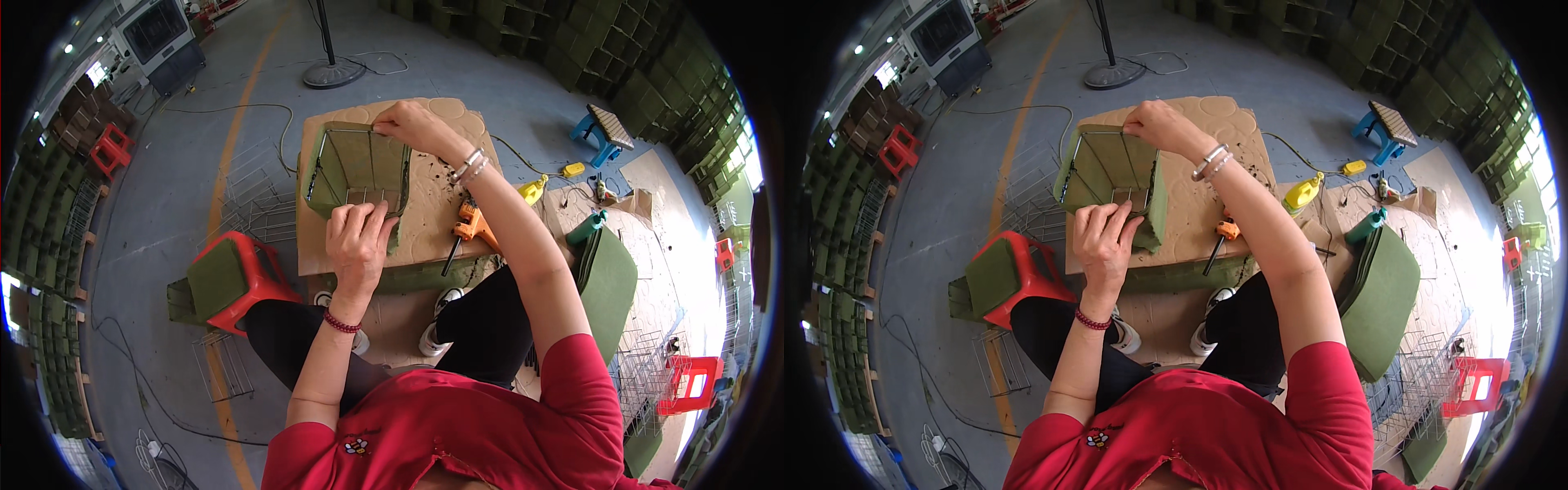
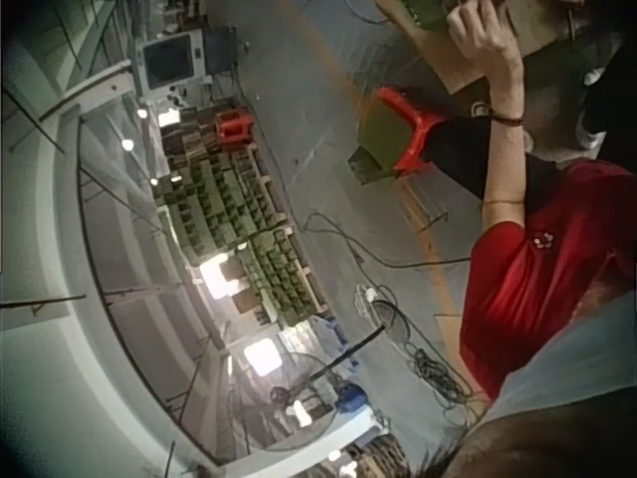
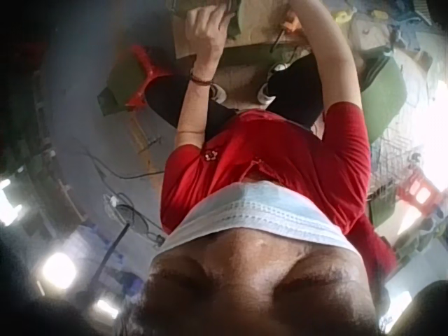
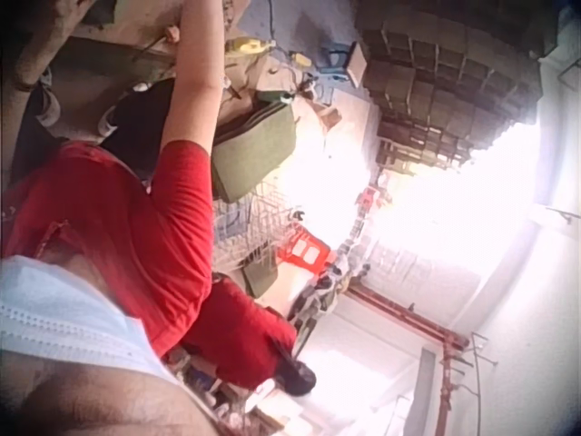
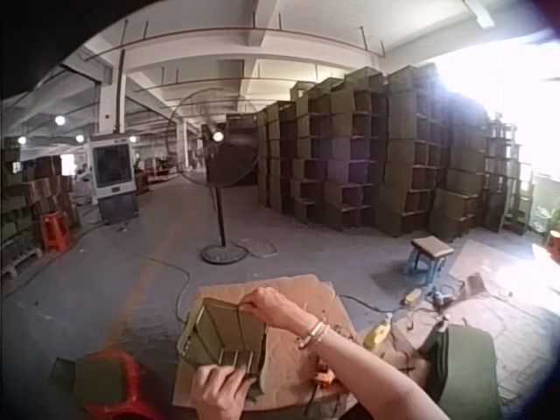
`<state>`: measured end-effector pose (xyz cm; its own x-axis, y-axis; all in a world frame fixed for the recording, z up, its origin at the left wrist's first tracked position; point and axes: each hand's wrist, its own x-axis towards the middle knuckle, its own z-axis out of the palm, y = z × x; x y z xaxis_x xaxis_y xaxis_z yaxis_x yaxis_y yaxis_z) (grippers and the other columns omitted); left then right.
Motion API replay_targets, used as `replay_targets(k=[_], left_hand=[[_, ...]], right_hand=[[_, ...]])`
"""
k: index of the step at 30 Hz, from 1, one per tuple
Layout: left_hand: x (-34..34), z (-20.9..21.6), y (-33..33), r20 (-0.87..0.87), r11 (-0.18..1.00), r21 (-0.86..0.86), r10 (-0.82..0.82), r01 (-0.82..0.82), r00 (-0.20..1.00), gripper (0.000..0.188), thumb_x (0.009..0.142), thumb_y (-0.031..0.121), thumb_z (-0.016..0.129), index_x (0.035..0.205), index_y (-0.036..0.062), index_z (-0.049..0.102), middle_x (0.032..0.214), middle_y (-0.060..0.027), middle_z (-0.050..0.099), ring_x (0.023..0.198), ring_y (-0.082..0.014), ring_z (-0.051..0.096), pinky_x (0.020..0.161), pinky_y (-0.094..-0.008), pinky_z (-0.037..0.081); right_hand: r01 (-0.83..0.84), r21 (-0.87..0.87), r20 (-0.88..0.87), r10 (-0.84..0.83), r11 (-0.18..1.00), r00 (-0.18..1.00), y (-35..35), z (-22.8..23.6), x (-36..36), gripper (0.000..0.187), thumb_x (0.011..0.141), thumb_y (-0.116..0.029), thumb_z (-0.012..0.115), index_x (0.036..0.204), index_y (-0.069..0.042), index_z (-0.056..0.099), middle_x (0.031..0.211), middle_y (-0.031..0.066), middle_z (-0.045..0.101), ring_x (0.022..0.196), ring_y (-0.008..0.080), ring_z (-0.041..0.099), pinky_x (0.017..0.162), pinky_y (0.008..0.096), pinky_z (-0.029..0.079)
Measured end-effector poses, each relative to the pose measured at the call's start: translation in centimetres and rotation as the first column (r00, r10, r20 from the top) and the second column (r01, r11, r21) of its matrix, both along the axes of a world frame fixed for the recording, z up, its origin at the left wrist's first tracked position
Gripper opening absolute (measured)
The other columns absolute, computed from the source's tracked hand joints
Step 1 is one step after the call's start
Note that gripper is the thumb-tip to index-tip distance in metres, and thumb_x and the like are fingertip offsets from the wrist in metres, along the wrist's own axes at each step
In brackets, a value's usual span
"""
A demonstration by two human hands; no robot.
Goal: The person is assembling a green mesh storage box using a hot glue gun and scissors to secure mesh panels.
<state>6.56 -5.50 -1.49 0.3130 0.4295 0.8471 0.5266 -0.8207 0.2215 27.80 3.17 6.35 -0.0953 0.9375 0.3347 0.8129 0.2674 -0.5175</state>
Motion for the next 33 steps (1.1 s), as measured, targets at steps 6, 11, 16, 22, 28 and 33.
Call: replay_targets(k=[6,11,16,22,28,33], left_hand=[[-0.1,1.3,0.0,0.012,0.998,-0.043,-0.047,0.047,0.999,0.024,0.065,0.005,0.084,0.087,0.0069,0.074,0.085,-0.0021,0.061,0.086,-0.0227,0.056,0.073,-0.035,0.049],[-0.5,1.1,0.9,0.083,0.996,-0.071,-0.048,0.054,0.995,0.02,0.066,-0.001,0.079,0.083,0.0074,0.072,0.084,-0.0016,0.06,0.086,-0.0231,0.056,0.073,-0.0355,0.049],[-0.7,2.6,0.6,0.045,0.985,-0.166,-0.035,0.042,0.998,0.014,0.073,0.002,0.08,0.085,0.004,0.073,0.084,-0.0039,0.061,0.088,-0.0239,0.056,0.074,-0.0357,0.048],[-1.8,-1.4,-2.1,-0.033,0.95,0.278,-0.139,0.142,0.99,0.02,0.074,0.002,0.075,0.094,0.0039,0.074,0.095,-0.0056,0.068,0.085,-0.0219,0.063,0.074,-0.0349,0.051],[-0.5,-1.6,0.2,-0.217,0.917,0.339,-0.141,0.21,0.966,0.023,0.074,0.006,0.067,0.095,0.0019,0.074,0.102,-0.0064,0.07,0.095,-0.0227,0.064,0.078,-0.0357,0.053],[-0.4,-2.0,1.6,-0.215,0.923,0.326,-0.141,0.207,0.966,0.024,0.076,0.006,0.066,0.1,0.0012,0.071,0.106,-0.0076,0.067,0.097,-0.0232,0.064,0.083,-0.0358,0.055]], right_hand=[[-0.064,0.107,0.157,0.046,0.992,0.986,1.5,-1.0,0.3,0.018,0.084,-0.016,0.069,0.095,-0.003,0.073,0.076,0.0178,0.068,0.072,0.0361,0.064,0.069,0.0412,0.052],[-0.019,0.167,0.327,-0.037,0.986,0.944,1.2,-2.3,0.8,0.016,0.079,-0.013,0.069,0.092,-0.008,0.077,0.086,0.0171,0.071,0.088,0.0349,0.068,0.081,0.0441,0.054],[0.024,0.086,0.294,-0.048,0.996,0.955,1.0,-2.3,1.1,0.019,0.077,-0.012,0.069,0.093,-0.009,0.077,0.09,0.0156,0.072,0.091,0.0335,0.069,0.082,0.0435,0.054],[0.075,0.0,0.275,-0.072,0.997,0.959,1.5,-1.8,1.0,0.02,0.076,-0.012,0.071,0.095,-0.01,0.077,0.091,0.0143,0.073,0.093,0.0325,0.069,0.082,0.0428,0.055],[0.076,-0.033,0.226,-0.067,0.997,0.972,1.8,-2.1,1.3,0.02,0.077,-0.013,0.072,0.096,-0.01,0.077,0.091,0.0137,0.073,0.094,0.0325,0.069,0.082,0.0423,0.054],[0.037,0.039,0.229,-0.045,0.999,0.972,1.6,-2.5,1.3,0.019,0.078,-0.012,0.069,0.095,-0.008,0.076,0.082,0.0115,0.073,0.08,0.0294,0.069,0.075,0.0403,0.054]])
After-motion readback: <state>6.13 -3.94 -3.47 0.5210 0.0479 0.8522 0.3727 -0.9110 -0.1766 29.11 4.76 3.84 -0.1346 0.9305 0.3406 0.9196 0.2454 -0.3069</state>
